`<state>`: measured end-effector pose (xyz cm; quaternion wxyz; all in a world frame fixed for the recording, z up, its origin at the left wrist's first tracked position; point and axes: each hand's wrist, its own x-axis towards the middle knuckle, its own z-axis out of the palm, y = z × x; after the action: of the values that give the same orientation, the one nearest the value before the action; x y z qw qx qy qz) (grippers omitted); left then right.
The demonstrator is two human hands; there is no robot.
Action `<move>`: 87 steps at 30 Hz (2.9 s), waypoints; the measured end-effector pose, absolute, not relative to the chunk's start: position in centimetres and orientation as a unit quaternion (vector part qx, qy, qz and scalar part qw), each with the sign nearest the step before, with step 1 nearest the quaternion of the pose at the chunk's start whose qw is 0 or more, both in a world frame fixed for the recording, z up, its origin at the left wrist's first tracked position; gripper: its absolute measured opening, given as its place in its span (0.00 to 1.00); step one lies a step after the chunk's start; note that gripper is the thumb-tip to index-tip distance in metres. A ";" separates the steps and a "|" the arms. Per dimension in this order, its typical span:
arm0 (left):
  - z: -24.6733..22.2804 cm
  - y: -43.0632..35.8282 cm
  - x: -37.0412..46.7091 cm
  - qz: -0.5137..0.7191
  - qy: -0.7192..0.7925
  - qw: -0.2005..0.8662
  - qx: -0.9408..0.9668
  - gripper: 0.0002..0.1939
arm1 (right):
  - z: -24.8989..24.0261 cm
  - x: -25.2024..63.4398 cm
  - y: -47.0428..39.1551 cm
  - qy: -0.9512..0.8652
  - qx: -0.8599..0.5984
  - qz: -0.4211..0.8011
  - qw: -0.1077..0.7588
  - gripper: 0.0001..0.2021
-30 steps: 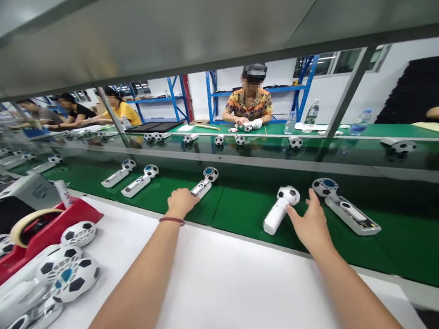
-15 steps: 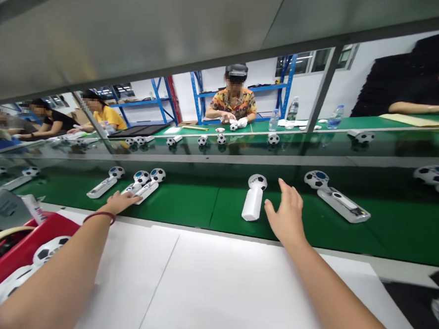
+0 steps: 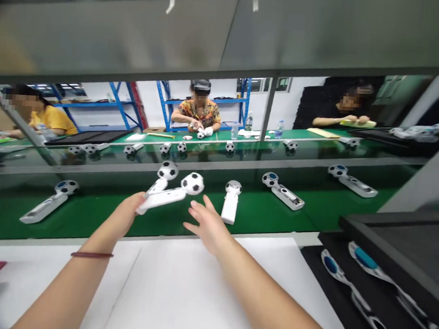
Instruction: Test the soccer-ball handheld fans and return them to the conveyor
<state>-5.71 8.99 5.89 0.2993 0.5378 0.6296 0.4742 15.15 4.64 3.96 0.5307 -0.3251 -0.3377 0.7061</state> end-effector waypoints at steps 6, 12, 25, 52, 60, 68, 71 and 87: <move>8.3 3.6 2.5 0.444 0.446 0.173 0.757 0.16 | 8.9 17.0 4.0 -0.241 -0.195 0.686 0.658 0.15; 8.8 3.1 3.1 0.546 0.336 0.308 0.703 0.24 | 10.3 19.8 3.8 -0.344 -0.173 0.650 0.656 0.18; 6.4 4.8 4.1 0.560 0.417 0.586 0.411 0.27 | 8.5 19.0 5.3 -0.365 -0.249 0.609 0.659 0.14; 6.0 6.4 1.7 0.590 0.459 0.563 0.353 0.26 | 4.8 20.0 -4.8 -0.841 -0.484 0.238 0.038 0.32; 8.6 5.5 1.1 0.616 0.388 0.593 0.344 0.19 | 3.5 20.5 -0.9 -0.758 -0.386 0.422 0.313 0.13; 8.7 4.3 1.9 0.544 0.386 0.630 0.397 0.20 | 3.9 20.3 0.7 -0.310 -0.164 0.774 0.527 0.26; 8.3 3.6 2.7 0.505 0.300 0.703 0.402 0.24 | 3.6 20.0 0.9 -0.283 -0.168 0.789 0.519 0.28; 7.4 1.4 6.2 0.523 0.227 0.723 0.390 0.29 | 6.1 17.9 0.1 -0.520 -0.568 0.308 0.558 0.42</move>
<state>6.15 1.43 7.38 0.7229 0.3903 0.2269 0.5230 17.87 0.14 6.13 0.5583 -0.5683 -0.5201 0.3079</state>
